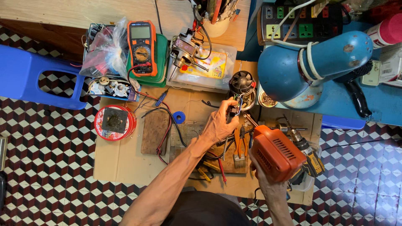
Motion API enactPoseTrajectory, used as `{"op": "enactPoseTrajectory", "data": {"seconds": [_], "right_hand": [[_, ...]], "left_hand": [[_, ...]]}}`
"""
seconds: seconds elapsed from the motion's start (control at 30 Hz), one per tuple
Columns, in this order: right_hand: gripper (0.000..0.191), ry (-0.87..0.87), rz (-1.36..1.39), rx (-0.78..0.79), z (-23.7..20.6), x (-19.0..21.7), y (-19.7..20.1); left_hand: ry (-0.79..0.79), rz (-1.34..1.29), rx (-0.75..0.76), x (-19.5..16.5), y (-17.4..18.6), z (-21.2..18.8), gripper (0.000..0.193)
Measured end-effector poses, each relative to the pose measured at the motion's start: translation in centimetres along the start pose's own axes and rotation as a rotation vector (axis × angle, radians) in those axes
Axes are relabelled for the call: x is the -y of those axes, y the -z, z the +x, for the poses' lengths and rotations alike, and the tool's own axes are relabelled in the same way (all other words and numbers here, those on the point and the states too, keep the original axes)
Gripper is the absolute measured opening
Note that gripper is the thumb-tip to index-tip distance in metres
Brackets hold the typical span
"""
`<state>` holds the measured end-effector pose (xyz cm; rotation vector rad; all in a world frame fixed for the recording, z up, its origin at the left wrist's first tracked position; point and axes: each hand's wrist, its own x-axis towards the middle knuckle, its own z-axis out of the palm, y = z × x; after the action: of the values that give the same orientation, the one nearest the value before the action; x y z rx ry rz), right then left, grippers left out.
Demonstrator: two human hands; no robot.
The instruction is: The person works at a cluttered workbench on a small electric motor with a fan rotor, handling its wires. They use a soldering iron to solder wire connections on the motor, manipulate the wires by hand, and use pliers and a multimeter on the bench while working on the connections.
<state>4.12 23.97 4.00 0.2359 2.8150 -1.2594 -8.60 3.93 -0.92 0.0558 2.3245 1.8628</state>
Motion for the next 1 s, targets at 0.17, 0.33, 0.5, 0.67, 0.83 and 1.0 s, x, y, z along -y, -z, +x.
{"op": "enactPoseTrajectory", "data": {"seconds": [0.17,0.33,0.5,0.67,0.83,1.0], "right_hand": [[0.049,-0.124,0.094,-0.055,1.5,2.5,0.2],[0.058,-0.27,0.138,-0.09,2.1,3.5,0.2],[0.061,0.145,-0.012,-0.135,2.4,2.5,0.5],[0.073,0.11,0.006,-0.136,2.4,2.8,0.1],[0.075,0.279,-0.15,-0.165,2.6,2.7,-0.2],[0.077,0.098,-0.157,-0.124,3.1,2.6,-0.2]], "left_hand": [[-0.005,-0.044,0.059,-0.1,0.6,0.3,0.046],[-0.048,0.015,0.007,-0.5,0.7,0.4,0.055],[0.031,0.021,0.054,-0.2,0.5,0.8,0.063],[-0.096,0.022,0.006,0.9,-0.1,0.8,0.061],[-0.075,0.032,-0.031,1.2,-0.6,0.4,0.056],[-0.114,0.041,-0.029,0.8,0.1,0.3,0.051]]}}
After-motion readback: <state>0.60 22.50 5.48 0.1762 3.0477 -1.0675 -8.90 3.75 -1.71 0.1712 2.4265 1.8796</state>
